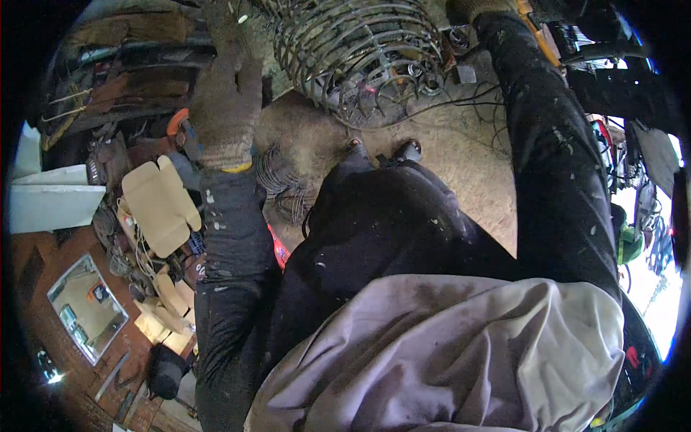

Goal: The person shapes a wire mesh structure by striking it with a hammer and then welds metal rods onto the frame using a welding tool.

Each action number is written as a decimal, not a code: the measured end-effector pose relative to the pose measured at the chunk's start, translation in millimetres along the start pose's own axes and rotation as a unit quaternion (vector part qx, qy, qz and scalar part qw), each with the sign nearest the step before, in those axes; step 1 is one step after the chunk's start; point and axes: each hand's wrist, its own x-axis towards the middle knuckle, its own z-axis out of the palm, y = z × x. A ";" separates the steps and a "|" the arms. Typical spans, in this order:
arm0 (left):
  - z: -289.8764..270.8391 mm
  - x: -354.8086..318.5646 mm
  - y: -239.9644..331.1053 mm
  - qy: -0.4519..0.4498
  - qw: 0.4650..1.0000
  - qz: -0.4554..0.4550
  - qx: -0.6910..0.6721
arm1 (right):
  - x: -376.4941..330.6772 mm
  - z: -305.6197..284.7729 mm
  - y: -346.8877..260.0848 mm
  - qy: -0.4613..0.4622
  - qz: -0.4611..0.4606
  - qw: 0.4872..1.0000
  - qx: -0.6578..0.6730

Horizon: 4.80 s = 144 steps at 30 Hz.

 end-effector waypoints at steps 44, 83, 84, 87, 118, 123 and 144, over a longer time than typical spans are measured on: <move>190.6 97.1 -62.6 -0.078 0.903 0.168 -0.388 | -320.0 113.7 -259.9 0.342 0.341 0.734 0.478; 143.5 92.9 -44.2 -0.001 0.935 0.319 -0.154 | -307.2 132.0 -257.6 0.270 0.239 0.590 0.722; 165.2 96.4 -63.8 0.003 0.928 0.322 -0.186 | -312.5 126.8 -258.0 0.284 0.251 0.536 0.754; 151.7 89.3 -54.7 -0.033 0.946 0.293 -0.136 | -320.1 131.0 -260.6 0.362 0.253 0.376 0.815; 147.9 99.5 -46.5 -0.048 0.945 0.270 -0.181 | -326.6 140.8 -276.3 0.285 0.266 0.540 0.746; 140.8 92.9 -32.2 -0.011 0.931 0.273 -0.242 | -318.8 145.5 -268.1 0.317 0.276 0.495 0.761; 160.6 109.0 -63.7 -0.112 0.928 0.260 -0.241 | -319.7 126.0 -270.8 0.247 0.275 0.469 0.802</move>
